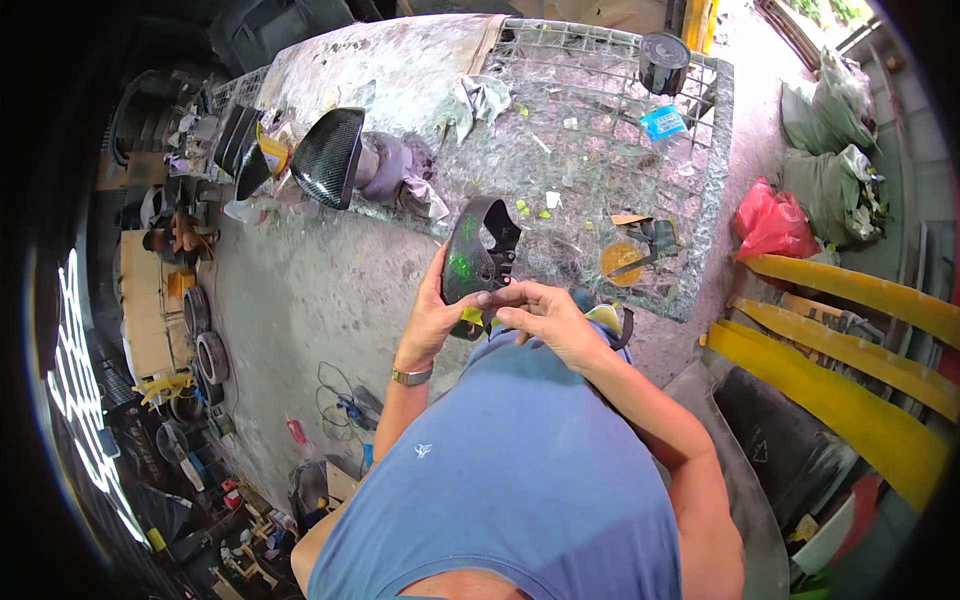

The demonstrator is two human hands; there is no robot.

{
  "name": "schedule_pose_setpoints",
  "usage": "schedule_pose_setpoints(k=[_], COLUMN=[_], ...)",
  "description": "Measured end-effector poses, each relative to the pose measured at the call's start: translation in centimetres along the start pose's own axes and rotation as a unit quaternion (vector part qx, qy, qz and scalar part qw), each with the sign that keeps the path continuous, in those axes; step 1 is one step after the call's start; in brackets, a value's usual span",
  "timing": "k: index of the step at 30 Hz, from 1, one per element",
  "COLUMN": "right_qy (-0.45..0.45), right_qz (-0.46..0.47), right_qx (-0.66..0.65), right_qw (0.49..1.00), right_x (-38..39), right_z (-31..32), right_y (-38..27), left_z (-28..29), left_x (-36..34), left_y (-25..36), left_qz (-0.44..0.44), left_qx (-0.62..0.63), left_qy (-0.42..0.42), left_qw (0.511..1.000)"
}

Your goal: The person applies a substance to a green plastic automotive component using a brush, then attaches a black plastic trim piece, and finally wipes the surface with a cloth.

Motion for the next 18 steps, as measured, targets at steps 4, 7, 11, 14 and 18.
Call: schedule_pose_setpoints(k=[4,7,11,14,18], right_qy=[-0.039,-0.040,-0.037,-0.055,0.019], right_qz=[-0.105,-0.109,-0.093,-0.067,-0.050], right_qx=[-0.059,-0.076,-0.096,-0.070,-0.108], right_qw=[0.992,0.990,0.990,0.994,0.993], right_x=[-0.1,-0.4,-0.4,0.4,1.9], right_z=[-0.8,-1.1,-0.9,-0.9,1.4], right_y=[2.0,2.2,3.3,2.2,0.8], left_z=[-0.1,-0.3,-0.1,-0.3,-0.5], left_x=[0.2,0.5,0.5,0.7,1.5], left_y=[-0.4,-0.6,-1.6,-2.9,-2.6], left_qz=[-0.017,-0.016,-0.007,-0.019,0.075], left_qx=[0.006,0.012,0.022,-0.013,0.059], left_qy=[0.012,0.025,0.001,0.008,0.022], left_qw=[1.000,0.999,1.000,1.000,0.995])
Point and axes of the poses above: each hand's wrist, its own x-axis away from the middle knuckle, its own z-axis out of the back of the hand, y = z × x, the point moved 5 cm from there along -x, towards the middle knuckle, and after that the axes turned 6 degrees about z, right-handed, at the moved point
